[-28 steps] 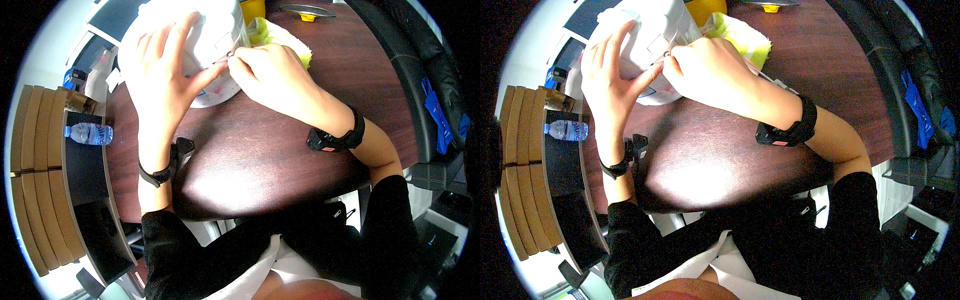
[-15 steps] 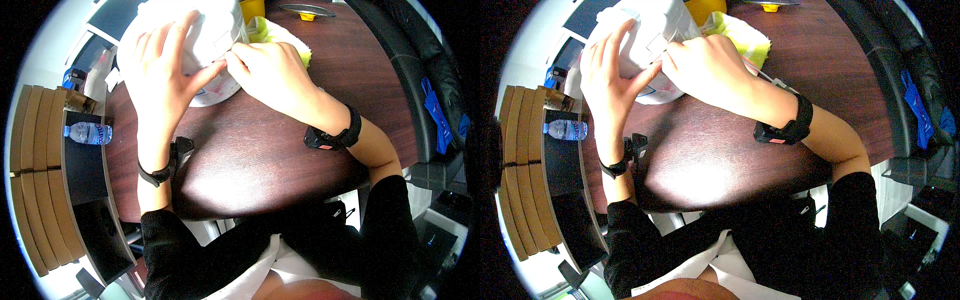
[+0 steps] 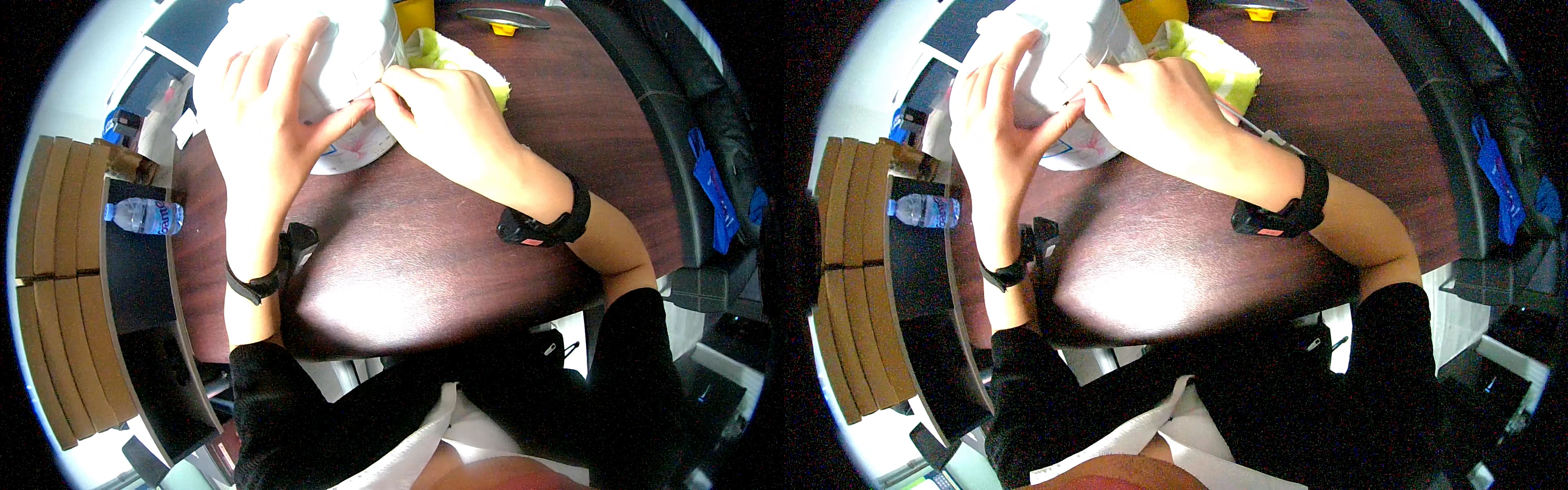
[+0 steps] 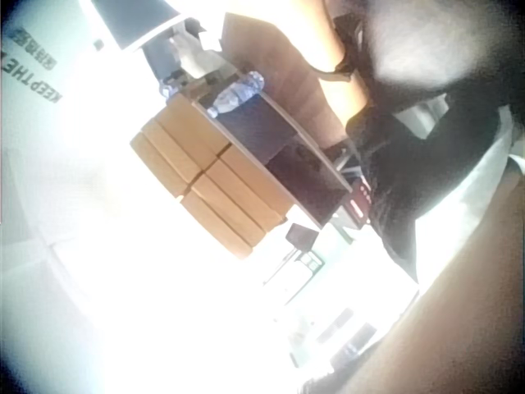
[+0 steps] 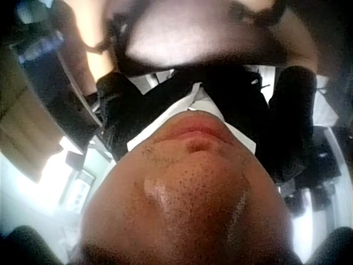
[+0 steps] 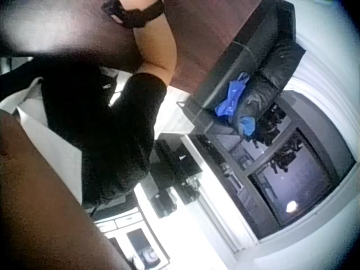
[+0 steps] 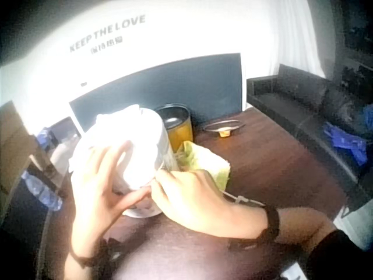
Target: The person uses a screwdriver to remove and reinsert screws on a white rice cooker, then wipes the cooker and a yellow pot with a cloth. The person also wipes the table surface.
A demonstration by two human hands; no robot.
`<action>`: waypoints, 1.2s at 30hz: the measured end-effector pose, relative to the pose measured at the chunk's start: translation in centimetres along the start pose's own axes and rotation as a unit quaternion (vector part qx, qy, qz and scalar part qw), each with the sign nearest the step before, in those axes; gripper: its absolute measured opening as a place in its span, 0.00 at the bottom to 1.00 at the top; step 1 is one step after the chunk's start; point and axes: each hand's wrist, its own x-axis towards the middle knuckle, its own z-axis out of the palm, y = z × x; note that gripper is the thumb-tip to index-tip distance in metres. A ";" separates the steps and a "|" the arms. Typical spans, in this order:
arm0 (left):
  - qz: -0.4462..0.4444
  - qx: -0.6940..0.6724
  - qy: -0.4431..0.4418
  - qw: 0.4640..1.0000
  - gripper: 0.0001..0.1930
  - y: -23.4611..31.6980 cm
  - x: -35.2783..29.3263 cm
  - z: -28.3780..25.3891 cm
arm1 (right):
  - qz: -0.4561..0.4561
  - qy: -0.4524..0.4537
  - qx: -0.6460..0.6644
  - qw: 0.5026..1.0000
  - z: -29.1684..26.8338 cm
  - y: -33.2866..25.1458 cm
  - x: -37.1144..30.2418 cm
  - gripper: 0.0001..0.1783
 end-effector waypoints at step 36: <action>0.022 -0.001 0.032 0.999 0.38 -0.6 -0.1 0.3 | 0.125 -0.020 0.163 0.978 0.9 0.2 -0.2 0.08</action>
